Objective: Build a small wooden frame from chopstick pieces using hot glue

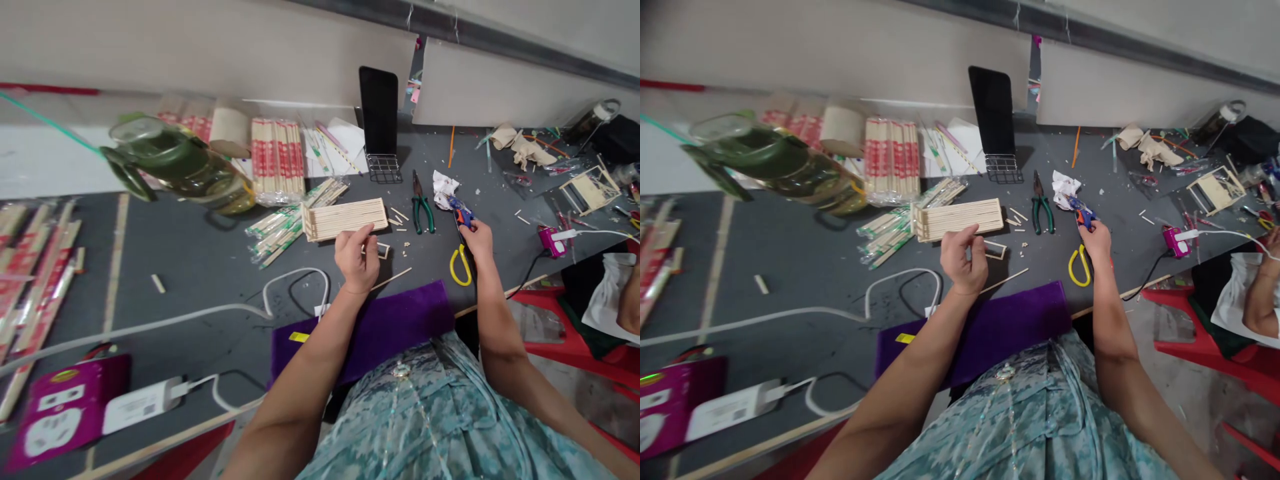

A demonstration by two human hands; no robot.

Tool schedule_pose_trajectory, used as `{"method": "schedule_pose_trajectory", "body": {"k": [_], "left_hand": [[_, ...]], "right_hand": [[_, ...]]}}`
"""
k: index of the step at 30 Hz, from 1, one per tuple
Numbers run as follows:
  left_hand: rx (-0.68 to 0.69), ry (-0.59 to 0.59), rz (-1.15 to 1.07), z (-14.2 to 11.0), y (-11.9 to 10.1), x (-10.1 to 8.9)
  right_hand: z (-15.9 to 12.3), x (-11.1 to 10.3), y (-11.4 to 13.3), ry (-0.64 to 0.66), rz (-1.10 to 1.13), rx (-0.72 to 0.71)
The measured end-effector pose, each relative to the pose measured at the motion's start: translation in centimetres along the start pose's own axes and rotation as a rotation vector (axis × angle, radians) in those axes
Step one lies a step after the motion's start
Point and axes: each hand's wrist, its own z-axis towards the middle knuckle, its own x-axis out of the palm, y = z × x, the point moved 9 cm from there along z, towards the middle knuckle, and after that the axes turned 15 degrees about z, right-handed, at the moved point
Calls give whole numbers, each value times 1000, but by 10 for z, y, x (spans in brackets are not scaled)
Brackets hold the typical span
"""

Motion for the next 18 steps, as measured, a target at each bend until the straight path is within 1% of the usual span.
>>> {"method": "schedule_pose_trajectory", "body": {"k": [2,6,8,10,12,16,18], "left_hand": [[25,-9,-8,2,-3,-1],[100,-73,-12,6,-14,-7],[130,-92,20,8,-18,-9],[131,-105,61,9,-19,-9],[113,-93,84,10,-15,-7],[86,-11,74,9,-9,2],[45,12,61,10,-6,2]], "right_hand": [[2,-2,-2,-25,60,10],[4,-13,-2,-118,188,20],[4,-16,-1,-150,258,27],[3,-15,-1,-160,335,45],[1,-11,-3,-154,421,70],[-2,1,-4,-144,591,108],[-4,4,-3,-135,671,128]]}}
